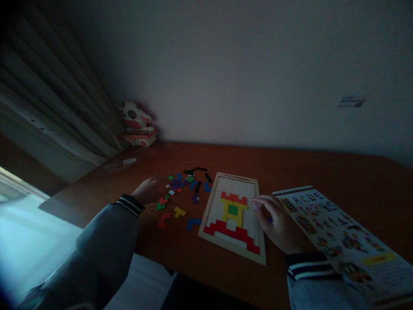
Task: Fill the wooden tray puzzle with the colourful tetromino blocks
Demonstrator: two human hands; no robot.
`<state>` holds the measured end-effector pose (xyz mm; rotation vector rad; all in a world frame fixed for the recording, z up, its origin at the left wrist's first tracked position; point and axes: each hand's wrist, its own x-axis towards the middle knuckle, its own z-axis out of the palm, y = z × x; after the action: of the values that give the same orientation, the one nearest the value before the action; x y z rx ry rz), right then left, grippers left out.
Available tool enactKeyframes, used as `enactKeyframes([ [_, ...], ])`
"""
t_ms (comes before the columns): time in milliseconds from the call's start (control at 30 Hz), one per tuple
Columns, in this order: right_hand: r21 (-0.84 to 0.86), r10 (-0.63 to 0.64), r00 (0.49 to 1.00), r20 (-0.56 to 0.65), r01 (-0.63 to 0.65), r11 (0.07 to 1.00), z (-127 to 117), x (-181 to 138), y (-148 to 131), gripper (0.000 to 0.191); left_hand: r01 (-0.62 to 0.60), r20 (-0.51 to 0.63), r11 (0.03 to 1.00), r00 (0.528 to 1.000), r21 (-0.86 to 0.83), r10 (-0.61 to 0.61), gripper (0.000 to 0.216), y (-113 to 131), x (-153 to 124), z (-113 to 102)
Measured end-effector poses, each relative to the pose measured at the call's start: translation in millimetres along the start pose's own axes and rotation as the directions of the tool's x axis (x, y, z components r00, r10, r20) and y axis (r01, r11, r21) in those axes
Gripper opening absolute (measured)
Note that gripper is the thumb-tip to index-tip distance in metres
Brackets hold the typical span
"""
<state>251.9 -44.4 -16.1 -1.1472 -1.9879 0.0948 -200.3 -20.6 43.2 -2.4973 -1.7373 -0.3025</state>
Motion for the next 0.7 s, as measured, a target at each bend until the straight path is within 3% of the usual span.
enactKeyframes([
  [200, -0.026, -0.039, 0.999, -0.030, 0.038, 0.999, 1, -3, 7, 0.019, 0.125, 0.010, 0.991, 0.992, -0.044, -0.125, 0.032, 15, -36, -13],
  [400, -0.032, -0.056, 0.998, -0.005, 0.056, 0.998, 1, -3, 5, 0.019, -0.094, 0.020, 0.985, 0.995, -0.143, 0.098, 0.031, 21, -66, -8],
  [700, -0.021, -0.030, 1.000, 0.002, 0.030, 0.999, 0, -3, 5, 0.018, -0.225, -0.049, 0.954, 0.974, -0.196, 0.220, 0.029, 12, -59, 2],
])
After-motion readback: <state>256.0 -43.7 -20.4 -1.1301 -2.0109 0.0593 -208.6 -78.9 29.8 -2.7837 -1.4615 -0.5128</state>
